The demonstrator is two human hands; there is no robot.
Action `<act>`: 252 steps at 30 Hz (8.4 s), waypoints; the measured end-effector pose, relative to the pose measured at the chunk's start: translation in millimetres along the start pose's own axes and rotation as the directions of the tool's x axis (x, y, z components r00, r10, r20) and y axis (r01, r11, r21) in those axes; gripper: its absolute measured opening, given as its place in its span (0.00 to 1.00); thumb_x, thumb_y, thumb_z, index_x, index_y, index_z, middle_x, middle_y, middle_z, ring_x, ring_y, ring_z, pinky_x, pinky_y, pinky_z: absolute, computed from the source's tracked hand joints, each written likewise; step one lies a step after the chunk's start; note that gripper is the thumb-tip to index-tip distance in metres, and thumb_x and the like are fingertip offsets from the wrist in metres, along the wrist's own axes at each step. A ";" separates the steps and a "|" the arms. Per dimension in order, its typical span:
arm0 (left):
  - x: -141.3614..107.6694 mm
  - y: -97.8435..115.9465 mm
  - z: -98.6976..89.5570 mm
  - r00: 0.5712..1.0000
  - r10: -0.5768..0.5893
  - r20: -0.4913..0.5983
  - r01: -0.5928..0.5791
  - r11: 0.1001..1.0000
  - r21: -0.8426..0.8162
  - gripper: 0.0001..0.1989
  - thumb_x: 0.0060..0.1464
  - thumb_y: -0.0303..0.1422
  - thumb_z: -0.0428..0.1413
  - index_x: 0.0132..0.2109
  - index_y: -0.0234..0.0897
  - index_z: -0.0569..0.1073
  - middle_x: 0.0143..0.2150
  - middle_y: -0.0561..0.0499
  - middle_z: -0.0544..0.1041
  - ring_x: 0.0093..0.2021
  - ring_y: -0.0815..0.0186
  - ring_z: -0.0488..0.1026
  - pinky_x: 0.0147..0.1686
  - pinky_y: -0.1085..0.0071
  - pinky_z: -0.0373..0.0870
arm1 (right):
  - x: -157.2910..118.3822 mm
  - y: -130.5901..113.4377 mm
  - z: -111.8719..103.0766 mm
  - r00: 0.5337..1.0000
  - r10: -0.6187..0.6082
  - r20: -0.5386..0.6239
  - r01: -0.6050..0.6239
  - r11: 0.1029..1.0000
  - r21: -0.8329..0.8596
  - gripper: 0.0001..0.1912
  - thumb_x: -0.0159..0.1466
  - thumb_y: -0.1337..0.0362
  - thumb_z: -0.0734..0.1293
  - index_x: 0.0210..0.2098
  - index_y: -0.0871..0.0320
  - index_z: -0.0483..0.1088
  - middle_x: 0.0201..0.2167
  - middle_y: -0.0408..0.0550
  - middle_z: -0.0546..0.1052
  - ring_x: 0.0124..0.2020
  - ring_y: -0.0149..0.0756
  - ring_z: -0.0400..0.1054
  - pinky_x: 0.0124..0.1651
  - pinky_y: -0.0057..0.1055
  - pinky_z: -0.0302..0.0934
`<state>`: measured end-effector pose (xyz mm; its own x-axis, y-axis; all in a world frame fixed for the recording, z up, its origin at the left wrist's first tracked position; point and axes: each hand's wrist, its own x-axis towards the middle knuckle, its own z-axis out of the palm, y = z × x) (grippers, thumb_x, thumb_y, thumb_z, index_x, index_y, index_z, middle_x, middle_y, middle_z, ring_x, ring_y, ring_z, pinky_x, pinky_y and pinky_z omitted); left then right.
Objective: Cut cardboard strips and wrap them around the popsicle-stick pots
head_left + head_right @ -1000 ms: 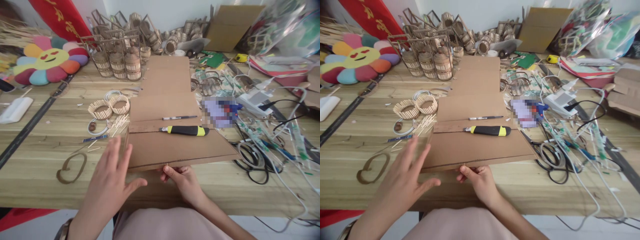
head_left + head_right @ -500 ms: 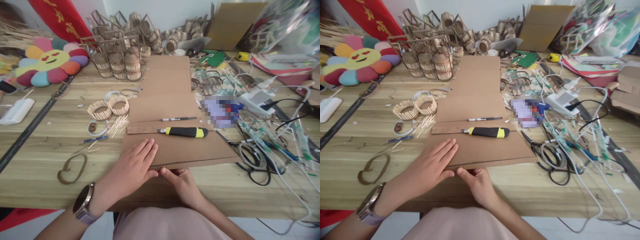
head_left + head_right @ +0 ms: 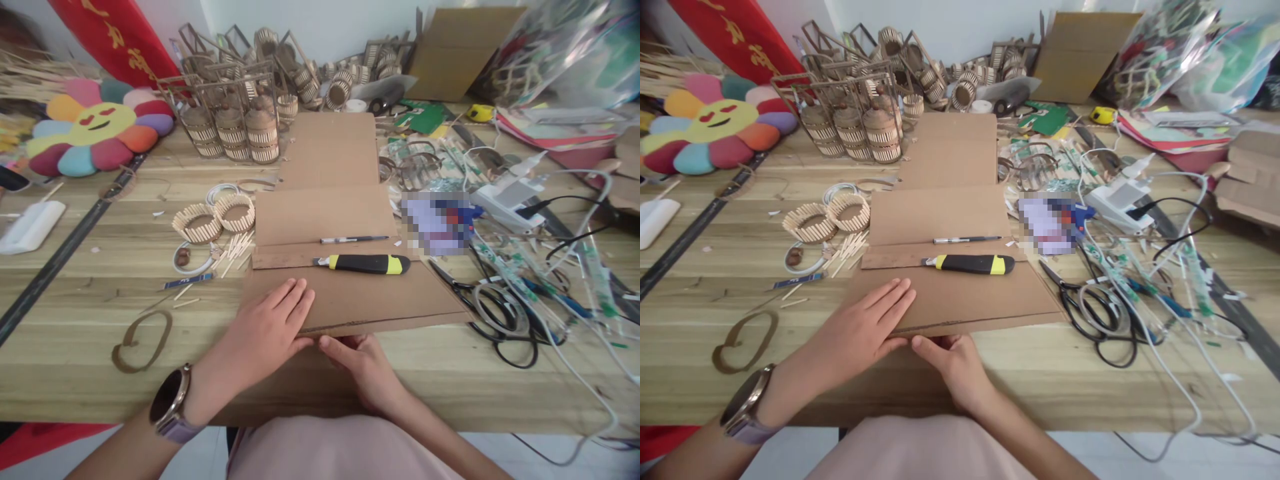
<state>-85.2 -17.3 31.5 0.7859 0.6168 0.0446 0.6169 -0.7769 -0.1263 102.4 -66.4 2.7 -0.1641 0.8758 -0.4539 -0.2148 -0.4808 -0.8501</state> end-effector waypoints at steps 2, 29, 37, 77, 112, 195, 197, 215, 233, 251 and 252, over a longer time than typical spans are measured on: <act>0.6 -0.2 0.6 1.000 0.009 -0.010 -0.009 1.000 0.020 0.31 0.66 0.45 0.51 0.64 0.24 0.64 0.65 0.33 0.68 0.64 0.49 0.68 0.57 0.58 0.71 | 0.3 -2.6 0.8 1.000 0.003 -0.003 -0.003 1.000 0.004 0.24 0.49 0.44 0.75 0.16 0.54 0.67 0.13 0.39 0.60 0.27 0.36 0.62 0.33 0.33 0.60; 0.9 -6.2 7.1 0.987 0.112 -0.113 -0.092 0.981 0.171 0.23 0.69 0.37 0.48 0.61 0.22 0.68 0.59 0.31 0.74 0.57 0.49 0.74 0.47 0.59 0.75 | -14.6 -7.6 -63.2 1.000 -0.020 -0.002 0.018 0.949 -0.314 0.21 0.53 0.45 0.74 0.31 0.59 0.77 0.24 0.46 0.75 0.23 0.33 0.65 0.24 0.30 0.62; -2.8 -8.1 11.0 0.991 0.099 -0.086 -0.088 0.988 0.127 0.23 0.70 0.37 0.46 0.63 0.24 0.67 0.62 0.31 0.71 0.60 0.49 0.72 0.48 0.59 0.75 | -40.5 -69.9 -115.9 0.687 -0.496 0.531 0.546 -0.129 -0.828 0.16 0.71 0.57 0.62 0.53 0.52 0.75 0.43 0.51 0.81 0.44 0.40 0.75 0.48 0.35 0.70; -22.5 -13.4 22.4 0.970 0.207 -0.129 -0.188 0.971 0.148 0.30 0.61 0.15 0.41 0.69 0.27 0.56 0.65 0.35 0.68 0.66 0.51 0.65 0.56 0.59 0.72 | -5.9 -47.6 -180.3 0.592 -0.291 0.752 0.512 -0.584 -0.630 0.37 0.72 0.78 0.51 0.73 0.58 0.27 0.66 0.58 0.65 0.69 0.39 0.52 0.66 0.40 0.60; -50.2 -12.6 60.8 0.951 0.214 -0.223 -0.254 0.952 -0.171 0.23 0.68 0.30 0.47 0.68 0.41 0.63 0.67 0.52 0.67 0.65 0.66 0.66 0.62 0.70 0.67 | 7.3 -49.1 -109.2 0.838 -0.546 -0.025 0.324 0.534 -0.781 0.24 0.73 0.52 0.52 0.57 0.58 0.68 0.37 0.55 0.77 0.33 0.40 0.72 0.33 0.36 0.70; 98.1 37.0 32.2 0.780 0.507 -0.366 -0.562 0.825 -0.056 0.22 0.71 0.42 0.42 0.60 0.31 0.68 0.64 0.38 0.69 0.67 0.53 0.61 0.65 0.55 0.59 | -77.5 -36.4 -236.6 0.866 -0.481 0.137 0.096 -0.109 -0.989 0.19 0.68 0.62 0.61 0.57 0.57 0.69 0.48 0.57 0.75 0.48 0.48 0.69 0.52 0.46 0.68; 100.3 37.4 35.2 0.776 0.537 -0.331 -0.592 0.801 -0.087 0.28 0.70 0.46 0.38 0.65 0.31 0.63 0.69 0.37 0.63 0.72 0.52 0.52 0.68 0.53 0.52 | -77.8 -37.3 -236.1 0.873 -0.465 0.144 0.111 -0.096 -0.989 0.20 0.68 0.62 0.60 0.58 0.57 0.69 0.48 0.57 0.75 0.49 0.48 0.69 0.52 0.47 0.68; 86.7 37.6 50.3 0.723 0.677 -0.139 -0.684 0.674 -0.278 0.43 0.64 0.59 0.34 0.74 0.33 0.41 0.74 0.44 0.53 0.75 0.57 0.37 0.72 0.55 0.30 | -100.7 -5.9 -217.7 0.906 -0.402 0.134 0.135 -0.027 -0.991 0.21 0.69 0.65 0.58 0.61 0.52 0.65 0.51 0.55 0.72 0.49 0.48 0.67 0.50 0.48 0.66; 81.3 44.5 59.4 0.713 0.690 -0.122 -0.683 0.645 -0.343 0.31 0.71 0.46 0.38 0.73 0.36 0.49 0.73 0.47 0.56 0.74 0.60 0.45 0.72 0.57 0.37 | -105.9 -2.8 -217.6 0.894 -0.365 0.262 0.175 -0.256 -0.951 0.26 0.68 0.68 0.59 0.65 0.52 0.63 0.50 0.57 0.72 0.48 0.48 0.68 0.46 0.42 0.68; 90.2 46.4 58.5 0.736 0.670 -0.096 -0.659 0.677 -0.329 0.24 0.70 0.32 0.40 0.70 0.41 0.56 0.73 0.52 0.57 0.75 0.65 0.43 0.72 0.60 0.37 | -111.0 -3.1 -220.3 0.912 -0.351 0.213 0.185 -0.111 -0.976 0.26 0.68 0.67 0.58 0.65 0.53 0.62 0.52 0.58 0.71 0.49 0.47 0.71 0.49 0.45 0.69; 90.2 46.4 58.6 0.735 0.672 -0.096 -0.661 0.676 -0.326 0.24 0.70 0.32 0.40 0.70 0.41 0.56 0.73 0.52 0.57 0.75 0.65 0.43 0.72 0.60 0.37 | -111.3 -4.4 -218.6 0.916 -0.342 0.208 0.195 -0.074 -0.978 0.26 0.68 0.67 0.58 0.65 0.52 0.63 0.52 0.57 0.72 0.49 0.46 0.71 0.50 0.44 0.69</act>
<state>11.7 9.8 -28.3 0.9958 -0.0808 0.0427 -0.0880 -0.9742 0.2079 332.1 -152.6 -1.5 -0.2777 0.9581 -0.0698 0.9254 0.2473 -0.2871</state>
